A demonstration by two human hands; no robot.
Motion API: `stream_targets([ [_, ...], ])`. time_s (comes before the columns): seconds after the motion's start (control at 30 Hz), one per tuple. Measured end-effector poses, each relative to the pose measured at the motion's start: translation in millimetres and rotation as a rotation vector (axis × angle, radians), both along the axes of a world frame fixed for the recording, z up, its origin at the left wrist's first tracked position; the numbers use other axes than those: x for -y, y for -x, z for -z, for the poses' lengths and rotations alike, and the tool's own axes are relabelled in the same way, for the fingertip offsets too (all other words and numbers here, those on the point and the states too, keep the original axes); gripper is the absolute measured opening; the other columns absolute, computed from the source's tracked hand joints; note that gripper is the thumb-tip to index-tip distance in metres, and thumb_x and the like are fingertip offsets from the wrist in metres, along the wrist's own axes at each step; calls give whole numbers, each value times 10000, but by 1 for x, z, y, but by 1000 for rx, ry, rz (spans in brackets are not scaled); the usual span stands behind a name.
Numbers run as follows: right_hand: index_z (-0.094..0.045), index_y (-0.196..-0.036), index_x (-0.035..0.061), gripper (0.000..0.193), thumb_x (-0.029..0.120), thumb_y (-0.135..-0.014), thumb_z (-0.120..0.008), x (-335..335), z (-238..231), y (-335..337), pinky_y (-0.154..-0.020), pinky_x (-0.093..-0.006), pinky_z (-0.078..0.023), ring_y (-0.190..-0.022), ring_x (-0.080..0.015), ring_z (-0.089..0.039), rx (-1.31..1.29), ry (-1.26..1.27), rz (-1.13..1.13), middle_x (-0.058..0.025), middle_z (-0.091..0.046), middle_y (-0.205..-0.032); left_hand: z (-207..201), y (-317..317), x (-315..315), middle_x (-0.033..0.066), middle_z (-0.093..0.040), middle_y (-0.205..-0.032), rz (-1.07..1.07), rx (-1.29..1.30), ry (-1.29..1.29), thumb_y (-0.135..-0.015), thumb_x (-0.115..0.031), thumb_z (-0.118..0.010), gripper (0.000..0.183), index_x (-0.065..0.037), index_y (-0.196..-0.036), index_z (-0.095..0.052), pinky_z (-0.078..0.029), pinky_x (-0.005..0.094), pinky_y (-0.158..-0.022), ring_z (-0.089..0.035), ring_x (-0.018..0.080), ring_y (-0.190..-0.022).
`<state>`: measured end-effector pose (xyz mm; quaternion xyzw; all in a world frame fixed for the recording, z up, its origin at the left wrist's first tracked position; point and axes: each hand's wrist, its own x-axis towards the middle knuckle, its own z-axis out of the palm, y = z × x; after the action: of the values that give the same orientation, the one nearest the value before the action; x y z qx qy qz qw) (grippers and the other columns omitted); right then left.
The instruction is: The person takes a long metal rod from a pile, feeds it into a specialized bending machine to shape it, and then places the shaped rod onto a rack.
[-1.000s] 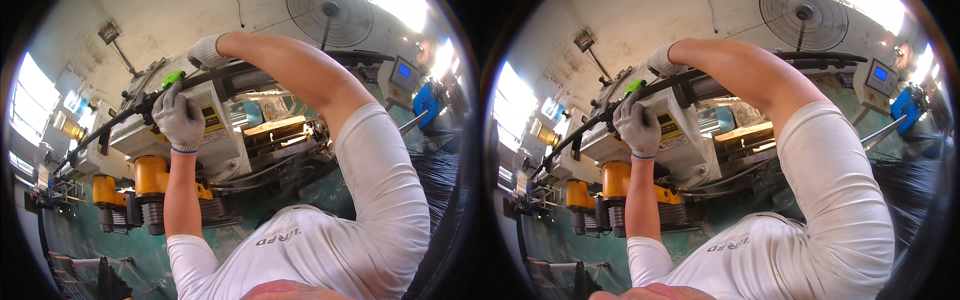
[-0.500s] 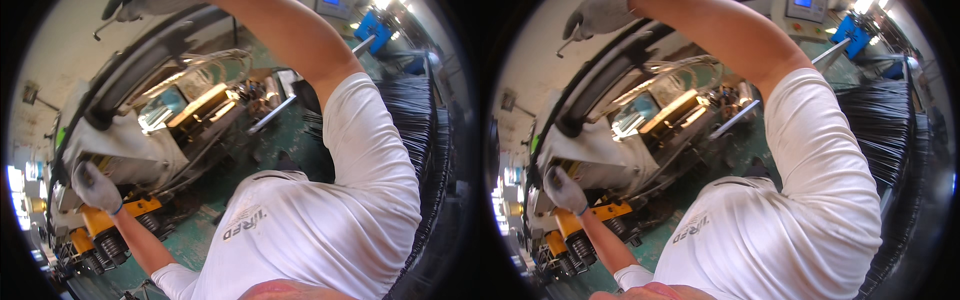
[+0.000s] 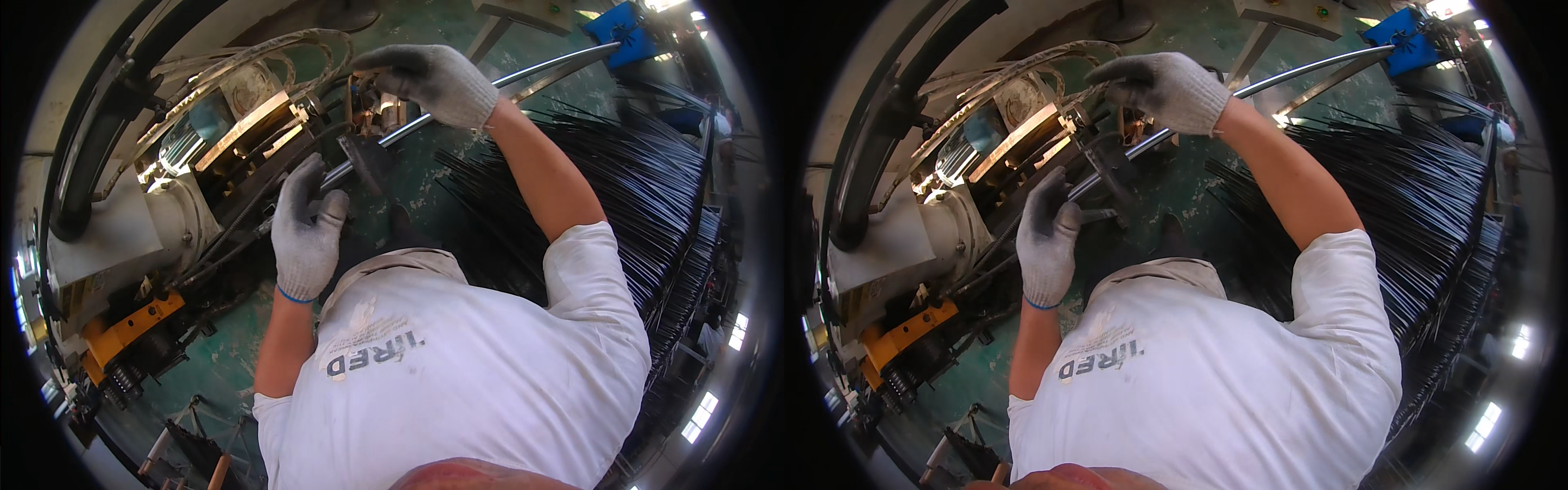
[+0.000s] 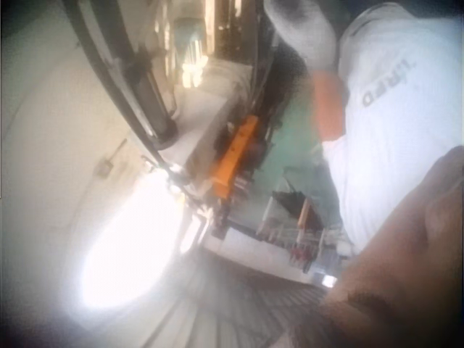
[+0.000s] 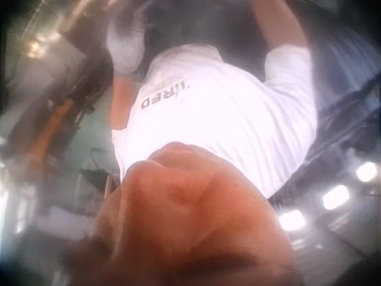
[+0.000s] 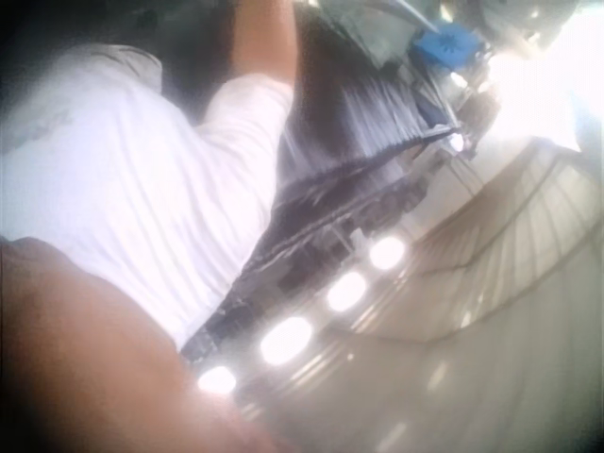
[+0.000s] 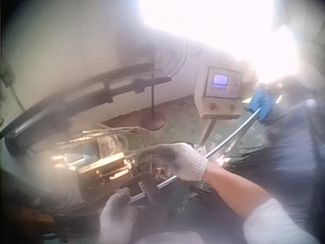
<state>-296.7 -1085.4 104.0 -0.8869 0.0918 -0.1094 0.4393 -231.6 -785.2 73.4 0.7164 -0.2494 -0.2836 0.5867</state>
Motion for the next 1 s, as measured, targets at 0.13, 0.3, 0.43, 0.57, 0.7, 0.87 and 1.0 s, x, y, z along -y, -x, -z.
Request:
stream_targets([
  [0.13, -797, -1282, 113, 272, 230, -1070, -674, 7, 28, -11, -896, -358, -615, -972, -248, -776, -197, -3, -46, -143, -820, -1102, 22, 17, 5, 190, -547, -1609, 40, 123, -100, -980, -126, -814, 649, 58, -1534, -529, -565, 349, -1043, -687, 202, -1162],
  [0.3, -796, -1262, 119, 327, 302, -1021, -673, 11, 56, -36, -935, -469, -587, -1028, -377, -755, -408, 176, -128, -194, -801, -1110, 38, 33, 16, 244, -467, -1677, 147, 101, -203, -941, -179, -843, 759, 55, -1574, -494, -453, 406, -1222, -501, 338, -1532],
  [0.43, -835, -1110, 80, 330, 356, -1000, -692, 20, 75, -46, -878, -442, -565, -889, -328, -747, -337, 193, -267, -152, -805, -992, 35, 29, 38, 259, -408, -1715, 136, 101, -214, -924, -184, -859, 843, 65, -1609, -435, -429, 414, -1250, -463, 346, -1566],
  [0.57, -851, -1081, 88, 349, 384, -972, -703, 19, 73, -57, -959, -444, -557, -1005, -366, -768, -427, 253, -359, -176, -811, -1031, 39, 38, 59, 241, -430, -1702, 21, -46, -149, -948, -118, -825, 805, 58, -1622, -421, -439, 408, -1240, -489, 305, -1535],
  [0.7, -844, -1109, 63, 372, 376, -977, -695, 26, 80, -74, -974, -455, -567, -1056, -399, -761, -486, 286, -538, -199, -808, -1054, 37, 55, 81, 198, -489, -1653, -162, -162, -102, -983, -34, -733, 733, 55, -1636, -412, -437, 379, -1228, -532, 253, -1468],
  [0.87, -832, -1090, 33, 378, 363, -961, -702, 26, 89, -91, -920, -481, -589, -1017, -436, -751, -446, 270, -696, -243, -786, -1039, 58, 80, 92, 175, -563, -1577, -437, -124, 32, -975, 32, -652, 680, 59, -1621, -442, -422, 372, -1223, -559, 245, -1437],
  [1.0, -828, -1044, 6, 383, 354, -953, -694, 18, 88, -103, -912, -495, -596, -1014, -446, -748, -438, 404, -784, -261, -777, -1033, 67, 89, 105, 173, -595, -1548, -564, -64, 120, -955, 52, -628, 626, 70, -1569, -510, -419, 379, -1223, -561, 245, -1437],
])
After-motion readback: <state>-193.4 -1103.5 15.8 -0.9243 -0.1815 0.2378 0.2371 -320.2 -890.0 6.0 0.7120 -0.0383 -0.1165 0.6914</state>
